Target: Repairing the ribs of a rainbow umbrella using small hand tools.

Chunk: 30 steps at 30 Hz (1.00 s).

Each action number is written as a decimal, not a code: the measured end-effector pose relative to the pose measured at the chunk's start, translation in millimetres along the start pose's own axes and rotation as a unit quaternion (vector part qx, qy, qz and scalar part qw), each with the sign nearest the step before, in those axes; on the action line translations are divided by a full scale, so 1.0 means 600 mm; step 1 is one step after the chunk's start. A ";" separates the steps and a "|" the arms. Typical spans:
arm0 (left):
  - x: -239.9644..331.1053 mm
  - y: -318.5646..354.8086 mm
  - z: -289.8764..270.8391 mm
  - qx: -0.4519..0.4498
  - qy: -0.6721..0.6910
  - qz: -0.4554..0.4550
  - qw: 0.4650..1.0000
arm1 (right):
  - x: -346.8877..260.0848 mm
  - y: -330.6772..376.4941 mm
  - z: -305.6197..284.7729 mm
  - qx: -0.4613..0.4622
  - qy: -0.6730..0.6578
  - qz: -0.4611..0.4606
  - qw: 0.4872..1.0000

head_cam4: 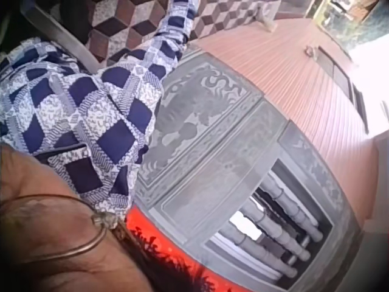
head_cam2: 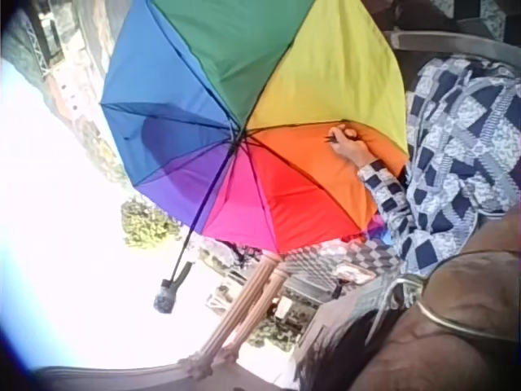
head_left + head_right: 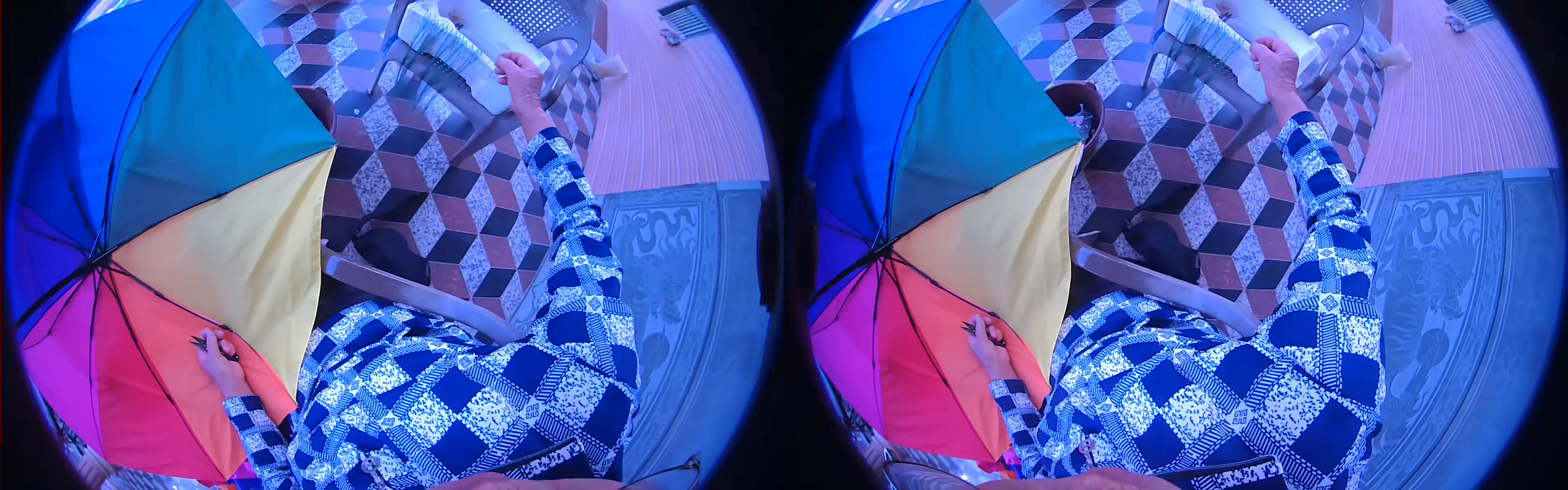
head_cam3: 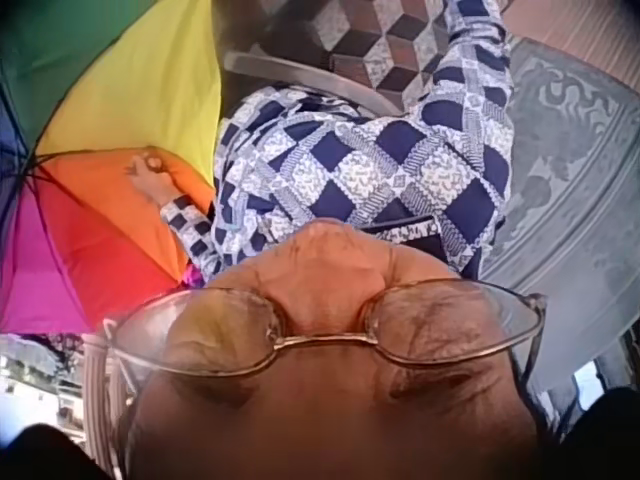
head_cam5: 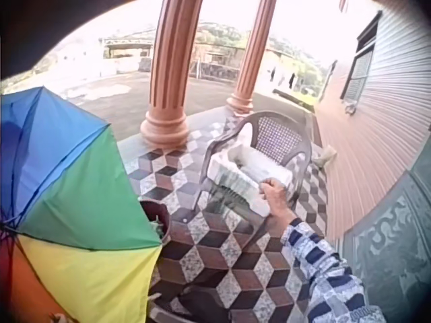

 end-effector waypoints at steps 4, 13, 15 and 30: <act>0.003 0.001 0.008 0.014 -0.017 -0.026 0.999 | 0.043 -0.082 -0.012 0.071 0.185 -0.096 0.976; 0.018 0.010 0.021 0.053 -0.072 -0.051 0.995 | 0.146 -0.171 -0.003 0.089 0.386 -0.131 0.909; 0.019 0.011 0.020 0.046 -0.067 -0.051 0.995 | 0.154 -0.174 0.004 0.084 0.387 -0.124 0.910; 0.018 0.003 0.035 0.035 -0.059 -0.040 0.997 | 0.151 -0.171 0.024 0.088 0.416 -0.105 0.899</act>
Point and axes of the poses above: each hand's wrist, its own y-axis away from the middle knuckle, its own z-axis out of the palm, x = y × z, the point moved 1 cm from there along -y, towards the middle knuckle, and after that the axes turned 1 degree about y, right-handed, at the moved point
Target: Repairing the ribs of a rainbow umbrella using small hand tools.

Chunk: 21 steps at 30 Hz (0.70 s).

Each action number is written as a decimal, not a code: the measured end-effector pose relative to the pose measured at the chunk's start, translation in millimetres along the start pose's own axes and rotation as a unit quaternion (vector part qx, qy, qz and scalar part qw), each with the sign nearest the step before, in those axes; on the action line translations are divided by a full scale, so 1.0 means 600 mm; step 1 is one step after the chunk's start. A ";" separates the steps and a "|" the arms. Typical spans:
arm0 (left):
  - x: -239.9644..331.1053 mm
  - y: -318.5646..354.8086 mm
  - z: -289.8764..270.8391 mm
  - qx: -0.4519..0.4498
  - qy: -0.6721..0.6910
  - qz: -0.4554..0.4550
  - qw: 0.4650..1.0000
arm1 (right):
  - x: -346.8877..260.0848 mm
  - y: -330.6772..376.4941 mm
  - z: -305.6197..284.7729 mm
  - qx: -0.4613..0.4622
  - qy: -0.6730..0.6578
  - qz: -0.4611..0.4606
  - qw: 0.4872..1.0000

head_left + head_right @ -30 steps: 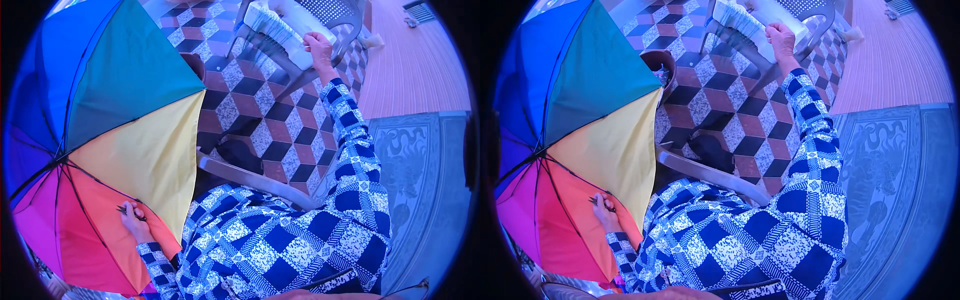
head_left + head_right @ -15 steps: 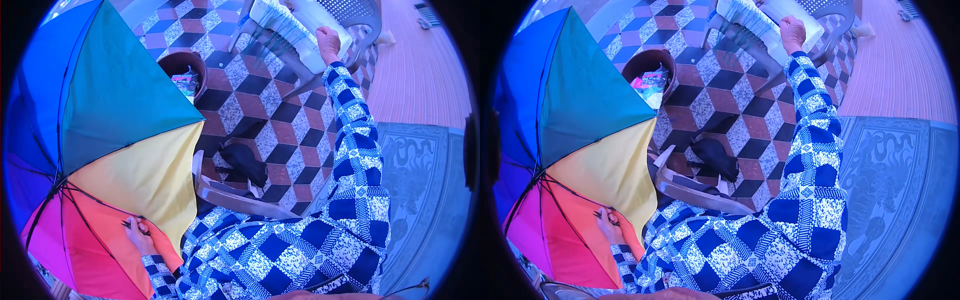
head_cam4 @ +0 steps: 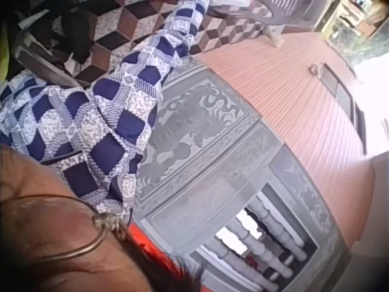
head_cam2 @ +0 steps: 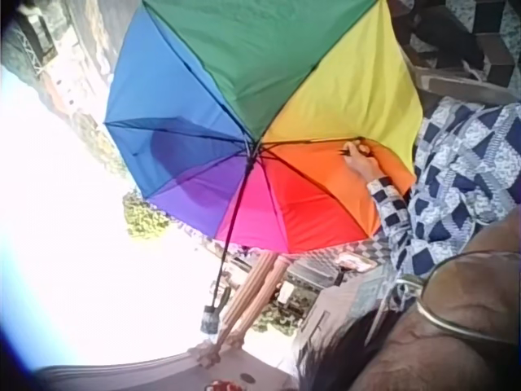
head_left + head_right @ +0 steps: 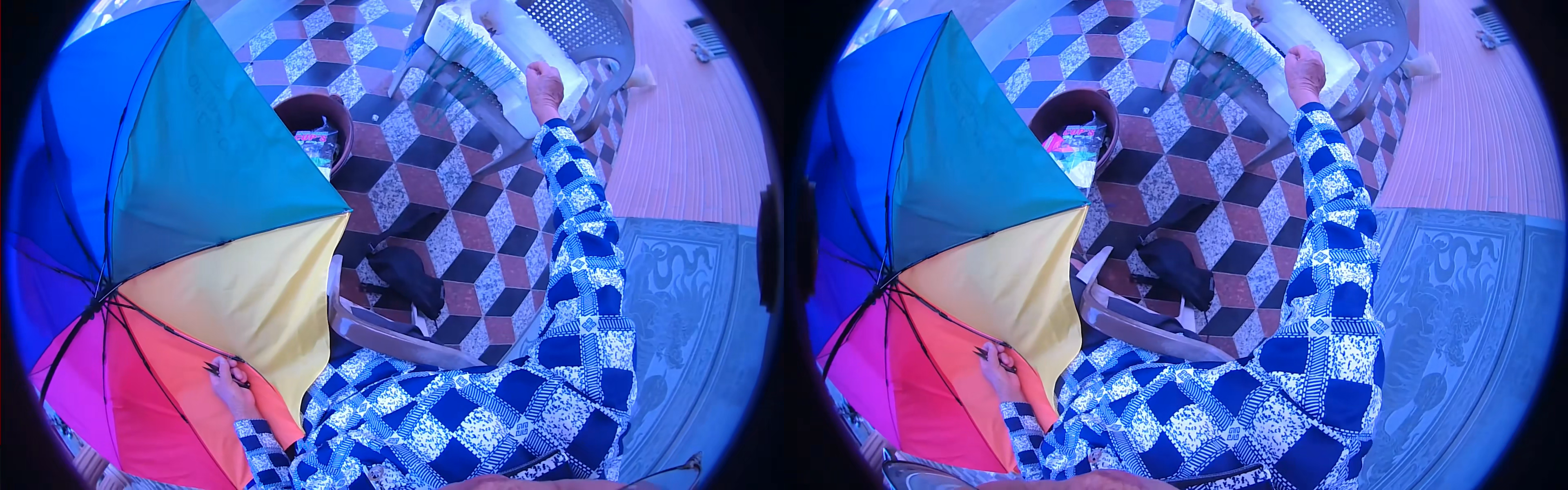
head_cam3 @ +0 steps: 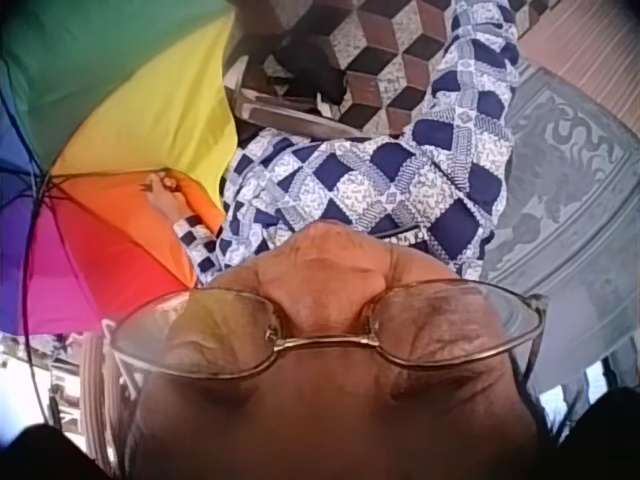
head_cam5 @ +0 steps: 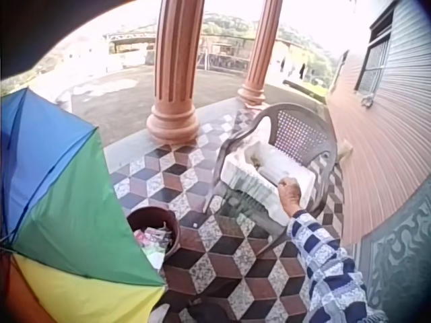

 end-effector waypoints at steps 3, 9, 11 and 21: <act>-0.002 -0.004 -0.004 -0.001 -0.002 0.000 1.000 | -0.003 0.002 0.007 0.007 0.002 0.009 1.000; -0.004 0.006 -0.019 0.020 0.007 -0.008 1.000 | -0.006 0.006 0.038 -0.032 0.031 0.002 0.999; 0.002 0.015 -0.011 0.050 -0.010 -0.008 0.999 | 0.021 -0.007 0.039 -0.078 0.052 -0.029 0.995; 0.027 0.013 0.025 0.110 -0.159 0.025 0.981 | 0.035 -0.028 0.030 -0.008 -0.014 -0.175 0.984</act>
Point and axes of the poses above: each hand's wrist, its own y-axis away from the middle knuckle, its own z-axis out of the palm, x = y × z, the point moved 1 cm from there along -y, towards the middle knuckle, and after that the axes turned 1 degree about y, right-handed, at the moved point
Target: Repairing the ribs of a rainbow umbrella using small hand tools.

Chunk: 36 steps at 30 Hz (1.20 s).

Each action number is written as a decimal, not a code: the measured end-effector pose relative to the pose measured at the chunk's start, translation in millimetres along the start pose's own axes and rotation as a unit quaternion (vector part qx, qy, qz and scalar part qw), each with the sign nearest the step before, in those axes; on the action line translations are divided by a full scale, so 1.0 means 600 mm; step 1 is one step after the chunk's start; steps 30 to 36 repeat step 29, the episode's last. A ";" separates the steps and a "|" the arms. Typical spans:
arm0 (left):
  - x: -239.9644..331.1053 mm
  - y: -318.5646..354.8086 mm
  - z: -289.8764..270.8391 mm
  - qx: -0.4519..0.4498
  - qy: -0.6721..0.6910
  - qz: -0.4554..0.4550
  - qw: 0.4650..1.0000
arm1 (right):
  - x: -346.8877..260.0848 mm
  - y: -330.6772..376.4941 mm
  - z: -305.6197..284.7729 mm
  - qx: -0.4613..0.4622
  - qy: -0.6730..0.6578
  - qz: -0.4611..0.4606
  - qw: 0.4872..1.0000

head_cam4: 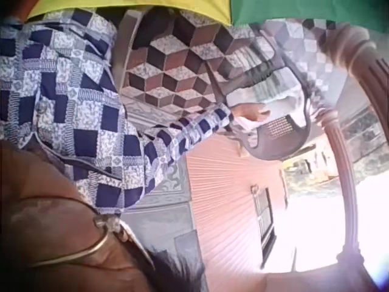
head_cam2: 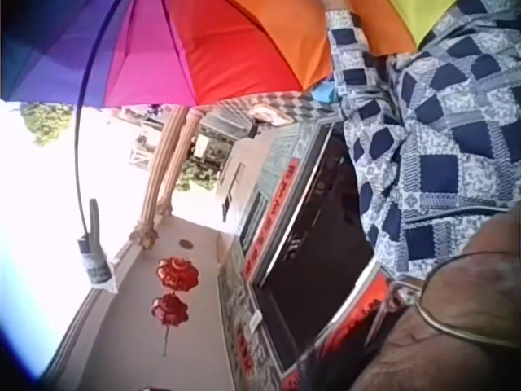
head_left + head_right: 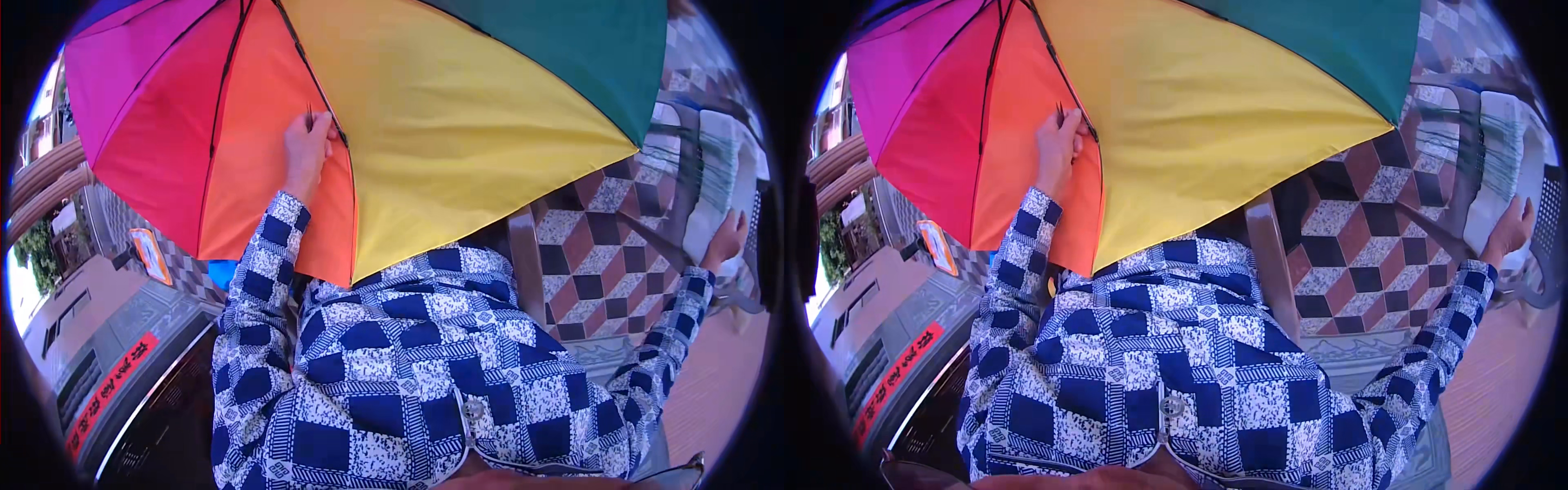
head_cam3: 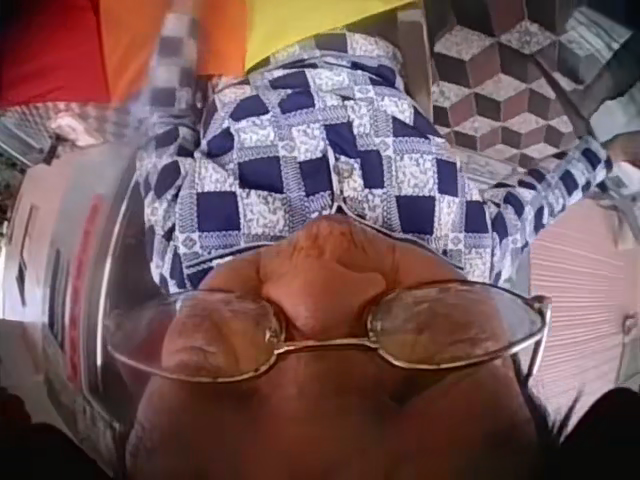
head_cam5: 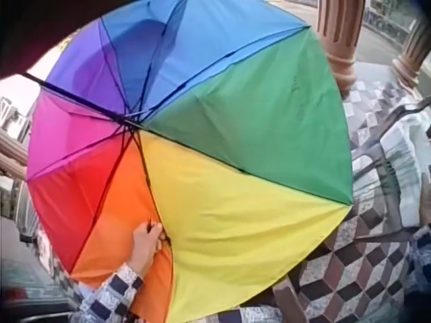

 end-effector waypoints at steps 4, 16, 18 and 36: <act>-0.001 -0.004 -0.007 -0.009 -0.031 0.018 0.999 | -0.228 0.031 -0.102 0.026 -0.092 -0.052 0.994; 0.005 -0.015 0.005 -0.023 -0.160 0.076 0.984 | -0.677 0.175 -0.249 -0.133 -0.462 -0.305 0.822; 0.002 -0.014 0.008 -0.020 -0.143 0.081 0.986 | -0.721 0.198 -0.265 -0.148 -0.483 -0.369 0.780; -0.018 -0.024 -0.008 -0.083 -0.041 0.033 0.995 | -0.841 0.332 -0.289 -0.353 -0.562 -0.455 0.593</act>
Point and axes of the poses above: each hand's wrist, its own y-axis away from the middle knuckle, its own z-axis out of the palm, x = y × z, the point moved 1 cm from there along -y, towards the middle knuckle, and after that the axes turned 1 degree about y, right-handed, at the moved point
